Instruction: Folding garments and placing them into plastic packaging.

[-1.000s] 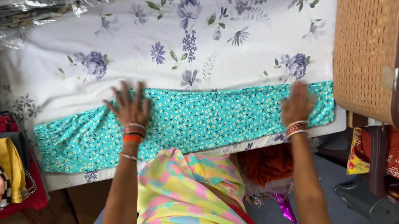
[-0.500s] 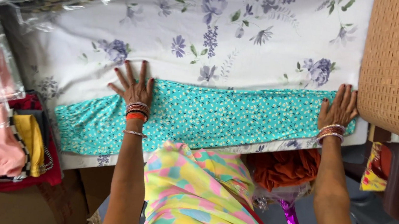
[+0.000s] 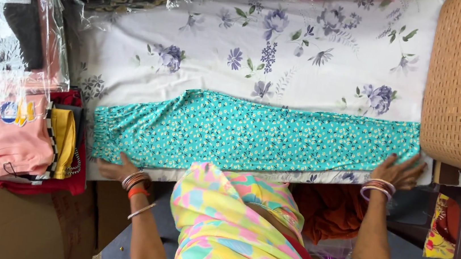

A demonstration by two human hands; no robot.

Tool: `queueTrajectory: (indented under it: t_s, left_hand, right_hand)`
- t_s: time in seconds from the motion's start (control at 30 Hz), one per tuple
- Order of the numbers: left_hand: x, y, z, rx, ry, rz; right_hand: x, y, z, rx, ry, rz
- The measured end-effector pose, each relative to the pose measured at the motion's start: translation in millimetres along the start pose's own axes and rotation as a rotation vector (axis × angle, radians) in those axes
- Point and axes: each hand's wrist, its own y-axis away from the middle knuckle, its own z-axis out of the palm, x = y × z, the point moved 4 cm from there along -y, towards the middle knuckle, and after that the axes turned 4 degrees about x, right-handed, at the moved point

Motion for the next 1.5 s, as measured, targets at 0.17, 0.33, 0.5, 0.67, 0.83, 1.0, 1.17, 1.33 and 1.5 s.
queueTrajectory:
  t_s: [0.17,0.33,0.5,0.67,0.83,1.0,1.17,1.33,1.5]
  left_hand:
    - [-109.5,-40.4,16.2,-0.070,0.224,-0.607]
    - [-120.8,-55.7,44.4,-0.203,0.206,-0.677]
    - [-109.9,-51.3,34.9,-0.069,0.312,-0.873]
    - [-65.5,-50.2,18.2,-0.214,0.462,-0.405]
    - [-39.0,-52.9,3.5,-0.444,0.635,-0.578]
    - [-27.0,-77.4,-13.7,-0.593,0.730,-0.523]
    - [8.9,-105.0,-44.7,-0.729,0.664,-0.286]
    - [62.8,-116.3,-71.8,-0.600,0.296,0.126]
    - [78.2,-129.0,-82.5,-0.468,-0.234,0.531]
  right_hand:
    - [51.1,-24.9,12.6,0.048,-0.155,0.163]
    - [111.3,-72.3,73.3,0.100,-0.254,0.015]
    - [75.2,-54.4,22.1,-0.196,-0.808,0.422]
    - [96.5,-64.4,50.5,-0.256,-0.835,0.347]
    - [81.5,-55.8,40.2,-0.251,-1.033,0.434]
    - [50.2,-54.3,-3.2,-0.070,-1.323,0.411]
    - [48.8,-68.1,-2.6,-0.119,-1.719,0.469]
    - [16.6,-63.0,-24.0,-0.344,-2.050,0.335]
    - [35.5,-82.5,-18.9,0.082,-1.396,-0.050]
